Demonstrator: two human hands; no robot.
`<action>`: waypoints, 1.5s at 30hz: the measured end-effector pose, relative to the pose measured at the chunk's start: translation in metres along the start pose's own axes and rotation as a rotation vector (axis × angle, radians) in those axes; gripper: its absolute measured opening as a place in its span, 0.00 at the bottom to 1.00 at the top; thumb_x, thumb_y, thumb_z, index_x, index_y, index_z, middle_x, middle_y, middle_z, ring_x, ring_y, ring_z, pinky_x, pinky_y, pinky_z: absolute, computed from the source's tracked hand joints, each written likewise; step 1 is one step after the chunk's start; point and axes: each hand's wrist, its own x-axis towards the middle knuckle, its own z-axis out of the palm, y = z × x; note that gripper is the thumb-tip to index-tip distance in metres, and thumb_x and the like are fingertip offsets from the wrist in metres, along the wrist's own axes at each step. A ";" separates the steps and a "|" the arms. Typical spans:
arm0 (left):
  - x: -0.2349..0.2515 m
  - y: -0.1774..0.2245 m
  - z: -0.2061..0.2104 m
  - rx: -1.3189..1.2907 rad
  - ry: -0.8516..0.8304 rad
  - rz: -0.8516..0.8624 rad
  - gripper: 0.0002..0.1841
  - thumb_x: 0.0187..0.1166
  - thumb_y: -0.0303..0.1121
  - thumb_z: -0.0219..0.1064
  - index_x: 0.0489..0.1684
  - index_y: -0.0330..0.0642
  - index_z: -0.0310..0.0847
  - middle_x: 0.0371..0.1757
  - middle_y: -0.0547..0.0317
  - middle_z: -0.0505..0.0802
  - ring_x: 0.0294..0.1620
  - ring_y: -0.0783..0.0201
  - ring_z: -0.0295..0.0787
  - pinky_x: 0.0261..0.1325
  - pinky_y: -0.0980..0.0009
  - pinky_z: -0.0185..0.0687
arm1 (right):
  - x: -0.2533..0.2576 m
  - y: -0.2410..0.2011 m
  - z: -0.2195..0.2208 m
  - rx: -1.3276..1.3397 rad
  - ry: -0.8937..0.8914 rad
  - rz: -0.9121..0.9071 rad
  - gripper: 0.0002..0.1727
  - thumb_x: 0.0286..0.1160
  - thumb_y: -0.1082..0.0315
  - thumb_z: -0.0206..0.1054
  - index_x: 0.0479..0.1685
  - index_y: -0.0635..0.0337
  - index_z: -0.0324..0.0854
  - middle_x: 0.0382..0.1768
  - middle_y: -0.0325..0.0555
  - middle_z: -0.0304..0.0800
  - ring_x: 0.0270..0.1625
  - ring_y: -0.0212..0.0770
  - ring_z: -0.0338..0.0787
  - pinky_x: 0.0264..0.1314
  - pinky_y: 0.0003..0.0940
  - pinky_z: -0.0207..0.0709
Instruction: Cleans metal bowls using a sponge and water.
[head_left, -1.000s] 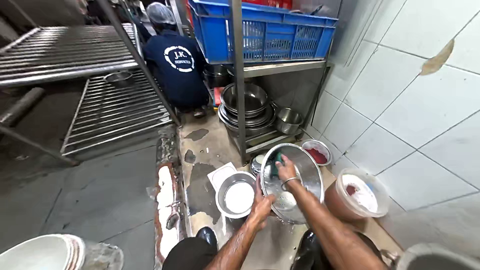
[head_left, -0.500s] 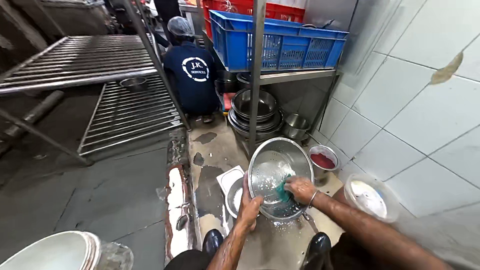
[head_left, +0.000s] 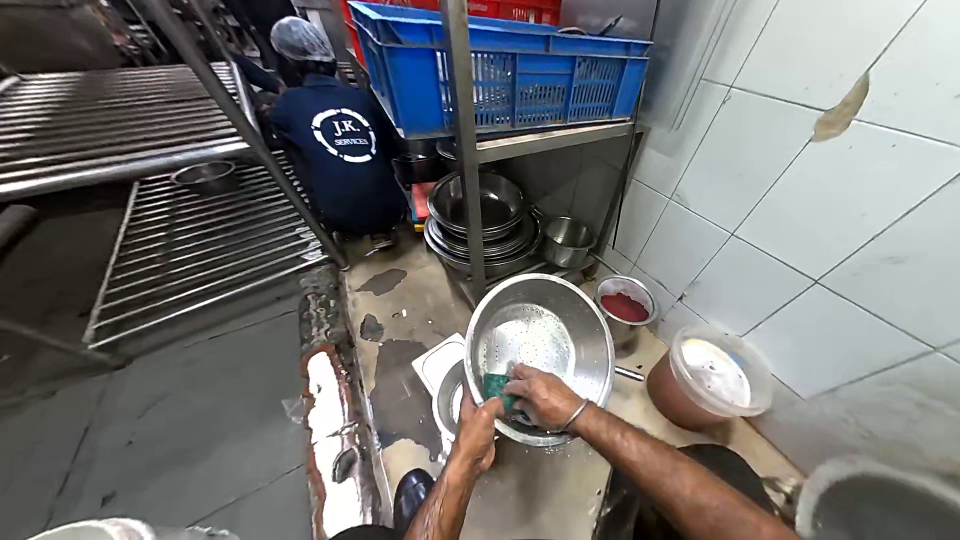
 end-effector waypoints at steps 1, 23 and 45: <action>0.000 0.000 -0.001 0.011 -0.003 0.013 0.51 0.57 0.14 0.63 0.93 0.42 0.45 0.71 0.39 0.82 0.60 0.53 0.89 0.52 0.57 0.91 | -0.005 0.004 -0.002 -0.028 -0.023 -0.004 0.16 0.77 0.72 0.65 0.62 0.56 0.89 0.68 0.57 0.85 0.71 0.56 0.85 0.73 0.57 0.79; -0.014 -0.005 -0.004 0.103 -0.154 0.015 0.59 0.59 0.16 0.64 0.98 0.52 0.30 0.82 0.39 0.74 0.69 0.53 0.84 0.66 0.51 0.84 | -0.001 -0.005 0.030 -0.104 0.129 -0.043 0.16 0.70 0.70 0.70 0.57 0.60 0.90 0.59 0.59 0.91 0.61 0.59 0.92 0.62 0.57 0.86; -0.007 -0.026 0.002 0.005 -0.055 0.003 0.45 0.86 0.42 0.64 0.98 0.60 0.34 0.82 0.38 0.76 0.71 0.45 0.84 0.67 0.42 0.84 | 0.005 -0.031 0.034 0.920 0.471 0.359 0.10 0.73 0.75 0.70 0.49 0.66 0.91 0.38 0.49 0.96 0.41 0.38 0.94 0.50 0.40 0.89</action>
